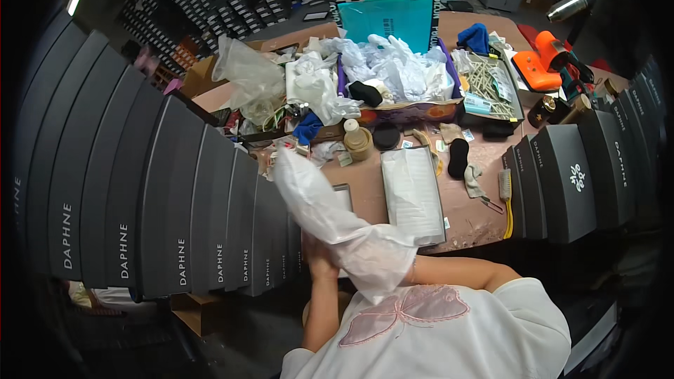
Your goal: The recorder wraps high-heeled shoes in tissue paper, adds foam protection, and places them into a shoebox.
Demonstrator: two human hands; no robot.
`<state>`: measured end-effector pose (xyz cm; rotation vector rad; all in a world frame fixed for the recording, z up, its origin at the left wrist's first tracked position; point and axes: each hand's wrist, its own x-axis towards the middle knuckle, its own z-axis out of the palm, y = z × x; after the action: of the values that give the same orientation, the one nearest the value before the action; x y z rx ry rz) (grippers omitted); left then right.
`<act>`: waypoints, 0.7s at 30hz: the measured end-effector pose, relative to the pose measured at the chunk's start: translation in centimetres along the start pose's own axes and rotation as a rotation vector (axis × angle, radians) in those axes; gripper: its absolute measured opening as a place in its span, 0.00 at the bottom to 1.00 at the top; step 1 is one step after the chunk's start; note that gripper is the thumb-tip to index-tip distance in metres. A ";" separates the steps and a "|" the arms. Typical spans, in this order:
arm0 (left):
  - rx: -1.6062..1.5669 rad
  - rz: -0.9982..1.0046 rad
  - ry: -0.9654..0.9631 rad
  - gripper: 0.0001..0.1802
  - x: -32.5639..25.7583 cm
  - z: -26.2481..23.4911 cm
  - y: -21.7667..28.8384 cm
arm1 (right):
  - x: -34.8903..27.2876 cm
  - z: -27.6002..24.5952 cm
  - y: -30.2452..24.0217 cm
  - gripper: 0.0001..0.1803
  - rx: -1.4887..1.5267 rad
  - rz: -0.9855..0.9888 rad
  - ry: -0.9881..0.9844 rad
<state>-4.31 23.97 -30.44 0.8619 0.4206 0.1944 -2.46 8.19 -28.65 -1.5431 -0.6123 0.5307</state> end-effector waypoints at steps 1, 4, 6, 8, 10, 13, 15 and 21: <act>0.151 0.089 0.084 0.45 0.3 -0.7 1.6 | -1.9 -0.9 0.5 0.31 -0.043 0.029 -0.187; 0.346 0.200 -0.029 0.45 -0.5 0.1 8.7 | -6.1 -6.6 0.9 0.33 0.462 0.391 -0.324; 0.874 0.230 -0.256 0.50 -0.8 -0.5 11.5 | -5.7 -9.3 -2.2 0.40 1.128 0.412 0.002; 1.147 0.181 -0.474 0.55 -0.7 4.2 11.5 | -5.8 -9.1 -3.5 0.47 1.044 0.211 -0.211; 0.652 0.132 -0.371 0.52 -1.0 4.4 10.4 | -6.0 -8.6 -5.3 0.46 0.911 0.257 -0.081; 0.198 0.144 -0.025 0.44 -0.3 2.1 4.3 | -6.7 -8.9 -6.2 0.40 0.443 0.065 0.050; 0.055 -0.086 0.154 0.41 -2.3 3.9 0.3 | -6.8 -8.0 -5.0 0.38 0.019 -0.076 0.073; -0.196 -0.480 0.057 0.30 -4.9 1.2 -4.2 | -8.6 -9.0 -1.9 0.49 -0.718 -0.050 -0.071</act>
<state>-8.18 18.81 -31.61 0.5448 0.6380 -0.1812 -3.03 -4.21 -26.46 -2.1782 -0.9591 0.3382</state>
